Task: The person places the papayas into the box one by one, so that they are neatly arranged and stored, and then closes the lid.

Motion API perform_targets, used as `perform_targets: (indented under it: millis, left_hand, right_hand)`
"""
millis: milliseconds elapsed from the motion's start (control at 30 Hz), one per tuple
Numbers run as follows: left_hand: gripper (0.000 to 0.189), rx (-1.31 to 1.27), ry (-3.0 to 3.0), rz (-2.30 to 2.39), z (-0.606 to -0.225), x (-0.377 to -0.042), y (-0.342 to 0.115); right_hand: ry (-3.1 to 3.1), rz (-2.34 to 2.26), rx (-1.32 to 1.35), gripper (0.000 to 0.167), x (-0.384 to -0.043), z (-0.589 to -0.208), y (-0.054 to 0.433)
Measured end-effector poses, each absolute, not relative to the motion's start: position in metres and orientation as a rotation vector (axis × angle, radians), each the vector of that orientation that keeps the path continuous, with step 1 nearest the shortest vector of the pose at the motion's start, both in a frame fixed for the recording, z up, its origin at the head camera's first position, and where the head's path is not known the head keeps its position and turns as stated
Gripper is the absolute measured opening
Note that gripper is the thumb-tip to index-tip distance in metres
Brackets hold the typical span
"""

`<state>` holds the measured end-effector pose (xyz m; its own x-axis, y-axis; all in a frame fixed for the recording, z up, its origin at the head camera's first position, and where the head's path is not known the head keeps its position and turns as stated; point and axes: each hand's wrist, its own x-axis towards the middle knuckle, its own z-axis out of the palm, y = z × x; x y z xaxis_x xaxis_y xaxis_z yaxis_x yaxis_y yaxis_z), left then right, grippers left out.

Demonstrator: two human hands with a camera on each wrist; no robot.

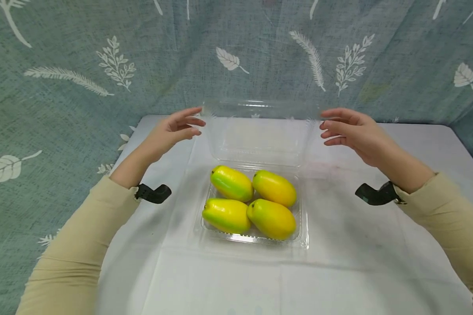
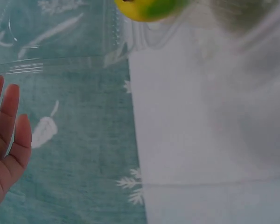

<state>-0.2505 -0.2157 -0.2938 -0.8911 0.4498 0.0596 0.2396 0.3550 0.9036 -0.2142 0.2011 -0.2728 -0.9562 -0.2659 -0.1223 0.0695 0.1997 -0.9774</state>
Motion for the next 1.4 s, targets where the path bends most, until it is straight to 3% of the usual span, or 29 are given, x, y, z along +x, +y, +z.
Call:
perform_targets:
  millis: [333,700,1000,1400]
  left_hand:
    - [0.03,0.695,2.477,1.604,-0.275,-0.21,-0.217]
    - [0.026,0.735,2.477,1.408,-0.276,-0.17,-0.228]
    - [0.021,0.67,2.554,1.257,-0.288,-0.148,-0.23]
    - [0.015,0.549,2.623,1.19,-0.312,-0.122,-0.225]
  right_hand:
    - [1.98,-1.919,-0.429,0.021,-0.18,-0.268,0.208]
    - [2.229,-1.628,-0.586,0.019,-0.136,-0.287,0.203]
    - [2.26,-1.549,-0.54,0.018,-0.115,-0.305,0.197]
    - [2.171,-1.473,-0.42,0.03,-0.107,-0.325,0.199]
